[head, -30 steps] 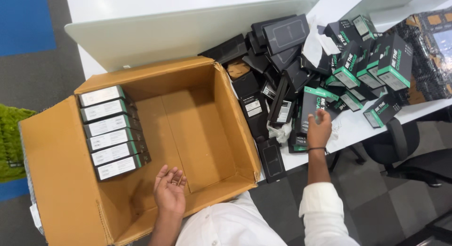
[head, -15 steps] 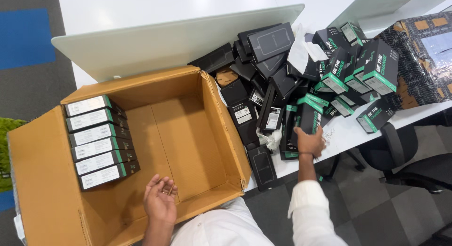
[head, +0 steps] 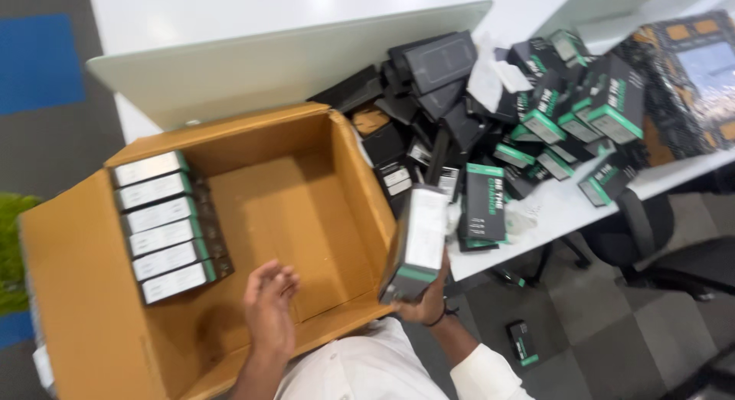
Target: The person packs small product boxes into a larger cardboard shipping box, handling one item at a time, checking the contents of one box, and unwrapping a small white cable before continuing to stack the items.
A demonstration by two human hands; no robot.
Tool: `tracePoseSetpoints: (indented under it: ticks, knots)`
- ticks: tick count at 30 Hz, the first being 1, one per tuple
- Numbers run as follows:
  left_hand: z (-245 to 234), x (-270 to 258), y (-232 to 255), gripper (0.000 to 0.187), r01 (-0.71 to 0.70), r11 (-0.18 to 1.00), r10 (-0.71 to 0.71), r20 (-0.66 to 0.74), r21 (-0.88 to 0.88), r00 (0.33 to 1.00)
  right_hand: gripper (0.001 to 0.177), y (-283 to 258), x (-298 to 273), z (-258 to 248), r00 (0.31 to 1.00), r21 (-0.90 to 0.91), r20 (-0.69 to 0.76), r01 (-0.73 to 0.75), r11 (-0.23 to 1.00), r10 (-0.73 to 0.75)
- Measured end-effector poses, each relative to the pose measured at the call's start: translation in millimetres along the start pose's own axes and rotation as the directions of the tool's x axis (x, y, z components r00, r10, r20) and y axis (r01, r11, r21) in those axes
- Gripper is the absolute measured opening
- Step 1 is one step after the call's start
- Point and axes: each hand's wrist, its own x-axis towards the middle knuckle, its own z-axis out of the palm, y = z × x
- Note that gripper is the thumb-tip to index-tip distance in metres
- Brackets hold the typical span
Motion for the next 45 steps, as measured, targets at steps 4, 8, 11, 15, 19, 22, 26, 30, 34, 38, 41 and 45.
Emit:
tracePoseSetpoints:
  ticks: [4, 8, 11, 15, 19, 22, 26, 30, 34, 38, 41, 45]
  knots:
    - [8, -15, 52, 0.048, 0.083, 0.995, -0.054, 0.375, -0.062, 0.926, 0.110, -37, 28, 29, 0.823, 0.580, 0.543, -0.512, 0.633, 0.168]
    - [-23, -32, 83, 0.061, 0.005, 0.998, 0.034, 0.554, -0.069, 0.832, 0.105, -51, 59, 73, 0.528, 0.475, 0.845, -0.814, 0.335, 0.085]
    - [-53, -46, 96, 0.064, 0.084, 0.989, -0.123, 0.368, 0.123, 0.922, 0.098, -55, 80, 107, 0.389, 0.329, 0.921, -0.798, 0.506, 0.015]
    - [-80, -53, 104, 0.054, -0.242, 0.911, 0.088, 0.416, 0.333, 0.905, 0.081, -77, 116, 147, 0.315, 0.146, 0.949, -0.429, 0.891, -0.004]
    - [-101, -51, 99, 0.047, -0.501, 0.700, 0.300, 0.428, 0.508, 0.853, 0.067, -95, 104, 197, 0.446, -0.022, 0.891, -0.149, 0.989, 0.087]
    - [-120, -45, 88, 0.050, -0.491, 0.659, 0.381, 0.310, 0.570, 0.871, 0.051, -87, 82, 228, 0.580, -0.148, 0.788, -0.146, 0.978, 0.206]
    - [-129, -42, 65, 0.069, -0.245, 0.753, 0.364, -0.075, 0.611, 0.929, 0.048, -54, 55, 270, 0.771, -0.222, 0.614, -0.035, 0.974, 0.167]
    - [-134, -30, 53, 0.084, -0.030, 0.945, 0.143, -0.329, 0.326, 0.933, 0.038, -28, 42, 307, 0.813, -0.268, 0.545, -0.062, 0.961, 0.205]
    - [-144, -11, 50, 0.079, 0.135, 0.990, -0.106, -0.397, 0.047, 0.912, 0.032, -27, 34, 329, 0.853, -0.329, 0.468, -0.074, 0.941, 0.231]
    - [-157, 15, 32, 0.070, 0.083, 0.974, -0.156, -0.354, -0.211, 0.922, 0.039, -25, 32, 340, 0.868, -0.273, 0.418, -0.162, 0.948, 0.268]
    - [-167, 25, 21, 0.064, 0.118, 0.933, -0.228, -0.304, -0.339, 0.925, 0.032, -15, 30, 348, 0.848, -0.335, 0.404, -0.211, 0.918, 0.342]
    - [-174, 32, 21, 0.072, 0.169, 0.934, -0.257, -0.261, -0.315, 0.930, 0.028, -5, 25, 355, 0.864, -0.349, 0.348, -0.241, 0.906, 0.364]
